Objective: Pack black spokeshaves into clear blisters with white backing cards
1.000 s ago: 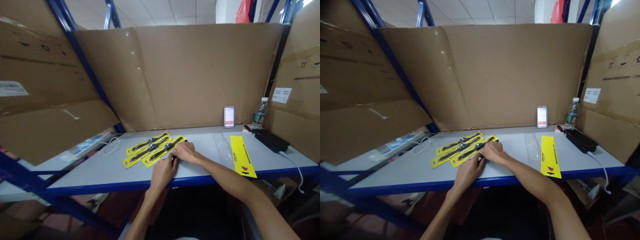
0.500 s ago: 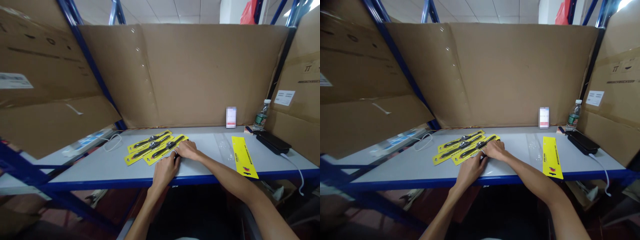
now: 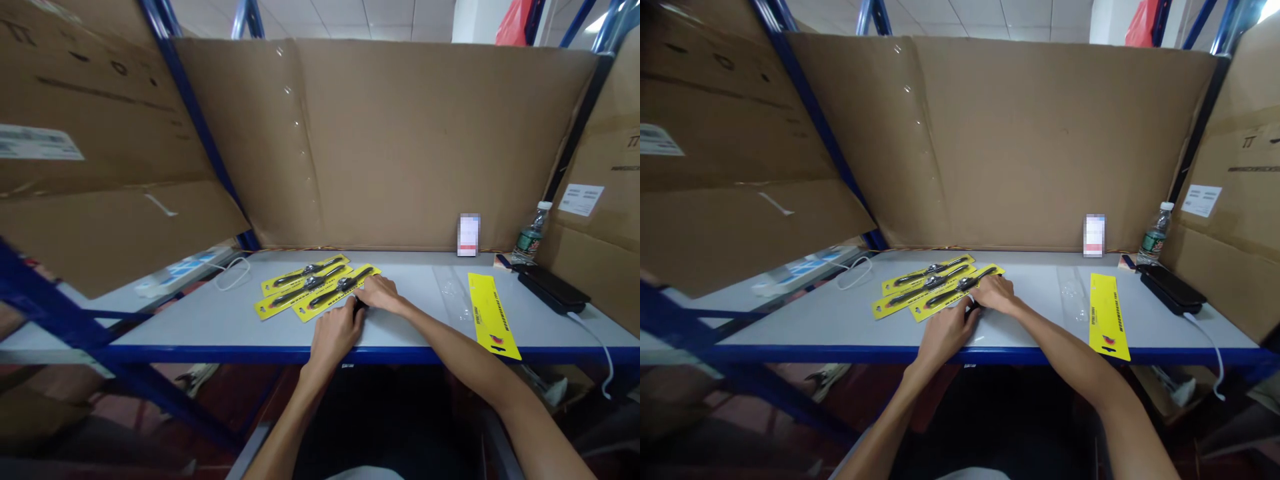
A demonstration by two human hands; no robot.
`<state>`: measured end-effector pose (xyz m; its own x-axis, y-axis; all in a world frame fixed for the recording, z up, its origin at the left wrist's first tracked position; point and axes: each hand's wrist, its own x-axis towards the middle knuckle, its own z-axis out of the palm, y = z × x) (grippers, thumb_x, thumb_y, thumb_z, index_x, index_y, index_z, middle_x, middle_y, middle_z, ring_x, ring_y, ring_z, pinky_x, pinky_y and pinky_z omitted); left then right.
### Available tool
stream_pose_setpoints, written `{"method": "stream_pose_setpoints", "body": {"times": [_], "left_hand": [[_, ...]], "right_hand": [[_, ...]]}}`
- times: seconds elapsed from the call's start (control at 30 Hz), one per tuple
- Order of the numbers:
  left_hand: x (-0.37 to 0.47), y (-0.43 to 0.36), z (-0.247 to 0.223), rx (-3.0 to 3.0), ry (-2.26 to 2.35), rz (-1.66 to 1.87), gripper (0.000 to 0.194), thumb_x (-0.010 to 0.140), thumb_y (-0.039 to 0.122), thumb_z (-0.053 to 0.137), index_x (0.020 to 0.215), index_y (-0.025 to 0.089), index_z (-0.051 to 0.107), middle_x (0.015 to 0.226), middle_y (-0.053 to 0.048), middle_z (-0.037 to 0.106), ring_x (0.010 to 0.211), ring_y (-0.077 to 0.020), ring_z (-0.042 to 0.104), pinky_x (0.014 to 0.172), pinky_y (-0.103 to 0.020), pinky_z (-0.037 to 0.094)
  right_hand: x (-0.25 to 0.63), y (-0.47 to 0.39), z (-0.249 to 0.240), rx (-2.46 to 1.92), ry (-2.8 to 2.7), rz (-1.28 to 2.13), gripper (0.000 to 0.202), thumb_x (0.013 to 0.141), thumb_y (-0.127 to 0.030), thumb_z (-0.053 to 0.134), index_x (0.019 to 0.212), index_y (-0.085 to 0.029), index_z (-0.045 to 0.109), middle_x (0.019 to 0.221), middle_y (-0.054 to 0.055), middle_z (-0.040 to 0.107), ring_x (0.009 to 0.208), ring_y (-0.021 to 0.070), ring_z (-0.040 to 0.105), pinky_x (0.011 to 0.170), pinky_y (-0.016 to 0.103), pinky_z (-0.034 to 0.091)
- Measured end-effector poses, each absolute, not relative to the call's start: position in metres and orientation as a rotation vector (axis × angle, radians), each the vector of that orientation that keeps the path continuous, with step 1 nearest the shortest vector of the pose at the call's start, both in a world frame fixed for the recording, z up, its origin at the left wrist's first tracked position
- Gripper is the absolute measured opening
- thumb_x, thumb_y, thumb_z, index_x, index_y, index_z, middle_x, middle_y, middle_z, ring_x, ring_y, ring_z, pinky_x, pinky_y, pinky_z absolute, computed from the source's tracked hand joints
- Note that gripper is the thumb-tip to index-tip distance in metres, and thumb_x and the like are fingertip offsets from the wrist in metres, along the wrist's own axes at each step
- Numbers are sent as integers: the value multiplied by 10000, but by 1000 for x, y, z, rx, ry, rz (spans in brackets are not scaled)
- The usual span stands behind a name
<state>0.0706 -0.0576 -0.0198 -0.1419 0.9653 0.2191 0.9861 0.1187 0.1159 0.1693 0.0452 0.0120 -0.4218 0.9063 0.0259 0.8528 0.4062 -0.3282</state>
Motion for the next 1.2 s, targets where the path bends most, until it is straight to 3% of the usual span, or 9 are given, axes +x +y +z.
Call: {"method": "stream_pose_setpoints", "body": {"times": [0.37,0.57,0.73,0.93,1.2], "left_hand": [[71,-59,-20,-1976,-2325,-483,270,1031,377,451,1182,209,599,990,-128,764,972,-319,726,770,-359,459],[67,-59,-21,-1947,-2400,-639,228,1003,370,518,1143,222,620,1012,-116,766,1012,-308,717,774,-347,442],[62,-56,-24,-1932,-2430,-797,203,975,361,566,1120,232,628,1001,-91,766,1008,-302,709,783,-343,442],[58,-53,-28,-1948,-2406,-831,213,959,326,587,1142,217,593,968,-89,760,989,-299,710,770,-335,438],[65,-58,-26,-1947,-2356,-570,270,996,306,512,1237,189,548,991,-141,753,981,-334,723,744,-350,446]], "right_hand": [[171,55,16,-1602,-2480,418,406,954,-502,554,1120,-197,765,1215,153,746,1125,301,710,838,319,534],[172,54,20,-1594,-2446,510,345,937,-482,602,1000,-191,777,940,121,792,934,272,741,710,278,499],[172,56,19,-1572,-2411,533,321,929,-448,604,834,-183,761,710,82,750,760,230,723,628,252,471],[174,62,10,-1420,-2186,1086,351,932,-359,621,639,-166,625,442,-24,559,369,92,487,406,191,342],[176,56,9,-1345,-1997,1410,314,966,-269,564,678,-148,589,473,-20,591,335,60,481,305,168,218]]}}
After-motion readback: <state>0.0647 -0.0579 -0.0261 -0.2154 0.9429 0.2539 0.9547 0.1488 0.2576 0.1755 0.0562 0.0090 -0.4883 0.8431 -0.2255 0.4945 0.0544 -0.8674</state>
